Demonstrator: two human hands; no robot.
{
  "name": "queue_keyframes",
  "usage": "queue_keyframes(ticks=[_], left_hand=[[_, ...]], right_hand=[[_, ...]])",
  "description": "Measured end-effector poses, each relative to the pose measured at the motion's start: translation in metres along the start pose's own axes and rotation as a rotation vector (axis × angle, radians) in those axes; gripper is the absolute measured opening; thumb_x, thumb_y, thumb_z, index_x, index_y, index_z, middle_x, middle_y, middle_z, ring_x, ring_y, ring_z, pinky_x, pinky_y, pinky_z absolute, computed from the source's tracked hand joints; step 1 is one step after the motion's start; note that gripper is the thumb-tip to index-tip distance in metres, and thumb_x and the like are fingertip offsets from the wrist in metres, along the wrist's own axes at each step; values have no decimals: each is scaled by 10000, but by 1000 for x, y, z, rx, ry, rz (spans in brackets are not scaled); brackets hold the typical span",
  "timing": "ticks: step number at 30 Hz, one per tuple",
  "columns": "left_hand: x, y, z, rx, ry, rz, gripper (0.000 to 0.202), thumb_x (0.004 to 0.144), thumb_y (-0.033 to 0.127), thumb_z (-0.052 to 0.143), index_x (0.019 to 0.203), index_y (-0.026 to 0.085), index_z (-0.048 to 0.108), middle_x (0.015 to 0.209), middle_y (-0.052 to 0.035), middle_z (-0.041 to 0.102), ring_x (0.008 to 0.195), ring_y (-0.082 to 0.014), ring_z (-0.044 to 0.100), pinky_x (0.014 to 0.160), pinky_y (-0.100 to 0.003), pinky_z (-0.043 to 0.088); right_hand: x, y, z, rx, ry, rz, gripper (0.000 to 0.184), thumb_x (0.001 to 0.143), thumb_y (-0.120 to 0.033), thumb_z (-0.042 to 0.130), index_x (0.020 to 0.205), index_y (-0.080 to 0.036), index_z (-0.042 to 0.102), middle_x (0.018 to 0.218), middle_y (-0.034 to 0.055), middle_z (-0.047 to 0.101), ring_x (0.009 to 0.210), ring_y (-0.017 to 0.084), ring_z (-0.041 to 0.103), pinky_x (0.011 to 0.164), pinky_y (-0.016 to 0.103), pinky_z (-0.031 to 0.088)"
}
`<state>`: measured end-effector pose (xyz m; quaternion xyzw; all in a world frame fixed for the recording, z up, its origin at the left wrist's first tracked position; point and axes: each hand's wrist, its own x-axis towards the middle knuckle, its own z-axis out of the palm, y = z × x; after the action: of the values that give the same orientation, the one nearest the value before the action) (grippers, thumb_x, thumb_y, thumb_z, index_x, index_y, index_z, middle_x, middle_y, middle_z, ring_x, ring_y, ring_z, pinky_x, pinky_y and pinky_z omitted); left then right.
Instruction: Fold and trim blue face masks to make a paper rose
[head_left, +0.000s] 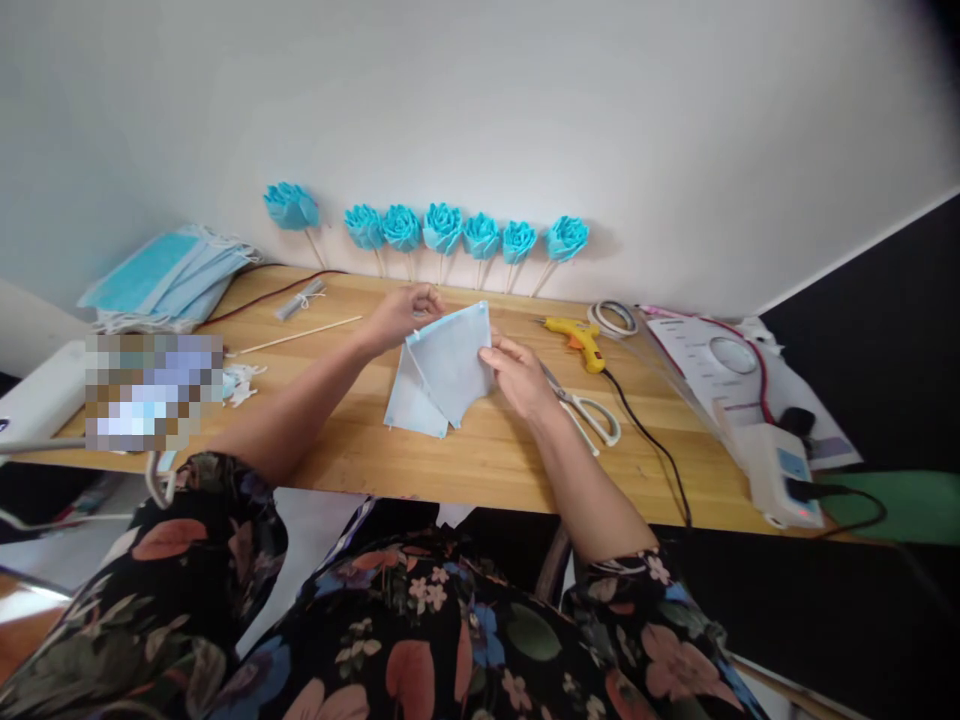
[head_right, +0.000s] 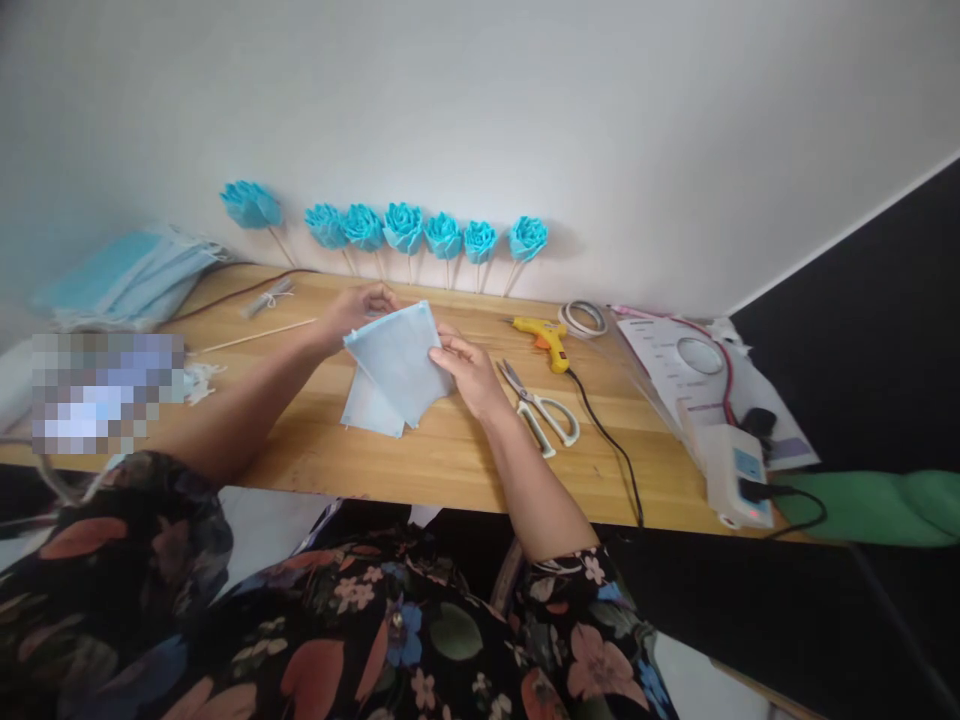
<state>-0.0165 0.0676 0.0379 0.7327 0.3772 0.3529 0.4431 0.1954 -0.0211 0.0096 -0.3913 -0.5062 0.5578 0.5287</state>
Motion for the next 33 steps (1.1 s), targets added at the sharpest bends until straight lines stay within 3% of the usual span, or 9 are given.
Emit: queue_keyframes(ticks=[2, 4, 10, 16, 21, 24, 26, 29, 33], left_hand=[[9, 6, 14, -104, 10, 93, 296, 694, 404, 699, 825, 174, 567, 786, -36, 657, 714, -156, 605, 669, -283, 457], [15, 12, 22, -117, 47, 185, 298, 709, 410, 713, 836, 172, 587, 820, -39, 666, 752, -162, 614, 699, -292, 468], [21, 29, 32, -20, 342, 274, 188, 848, 355, 601, 939, 191, 610, 1009, -61, 684, 973, -185, 629, 885, -336, 478], [9, 30, 45, -117, 274, 236, 394, 873, 479, 597, 1178, 232, 572, 1045, -67, 689, 935, -204, 655, 789, -335, 506], [2, 21, 49, -290, 187, 166, 676, 919, 731, 331, 1398, 270, 458, 1171, -96, 682, 1057, -238, 661, 853, -372, 519], [-6, 8, 54, -415, 77, 155, 748, 833, 778, 479, 1330, 221, 540, 1203, -126, 682, 1130, -274, 643, 903, -395, 520], [-11, -2, 59, -439, 48, 59, 674, 741, 674, 702, 1196, 183, 626, 1152, -130, 709, 1068, -284, 664, 875, -391, 535], [-14, -10, 65, -425, 108, -38, 539, 693, 542, 809, 1040, 150, 679, 1059, -108, 740, 957, -262, 683, 826, -371, 547], [-13, -15, 64, -441, 171, 23, 467, 756, 509, 771, 1030, 139, 688, 1047, -94, 742, 955, -236, 681, 866, -357, 527]], right_hand=[[4, 4, -1, -16, 71, -48, 163, 709, -397, 756, 749, -241, 728, 956, 9, 732, 1036, 208, 642, 921, 321, 478], [7, 7, -3, 4, 140, -6, 176, 689, -403, 765, 735, -240, 718, 894, -8, 731, 975, 202, 655, 895, 316, 488], [7, 6, -3, 120, 162, 113, 258, 631, -414, 789, 796, -229, 716, 837, -22, 740, 801, 173, 668, 789, 301, 513], [9, 2, -1, 165, 296, -11, 318, 620, -463, 803, 816, -231, 709, 772, -11, 745, 818, 194, 687, 794, 317, 536], [11, 3, -1, 133, 337, -25, 390, 616, -521, 806, 844, -225, 696, 842, 9, 760, 901, 219, 699, 811, 347, 559], [12, 3, 0, 153, 371, -60, 419, 618, -513, 816, 899, -223, 705, 940, 26, 768, 997, 228, 691, 879, 370, 561], [12, 3, 1, 165, 367, -102, 433, 638, -483, 815, 974, -231, 712, 1056, 32, 759, 1080, 225, 672, 964, 378, 541], [11, 3, 0, 159, 329, -176, 570, 680, -450, 799, 1206, -281, 655, 1182, 21, 721, 1186, 216, 633, 1058, 380, 496], [13, 7, -3, 75, 246, -206, 728, 717, -459, 772, 1386, -336, 513, 1239, 21, 688, 1276, 219, 578, 1098, 395, 460]])
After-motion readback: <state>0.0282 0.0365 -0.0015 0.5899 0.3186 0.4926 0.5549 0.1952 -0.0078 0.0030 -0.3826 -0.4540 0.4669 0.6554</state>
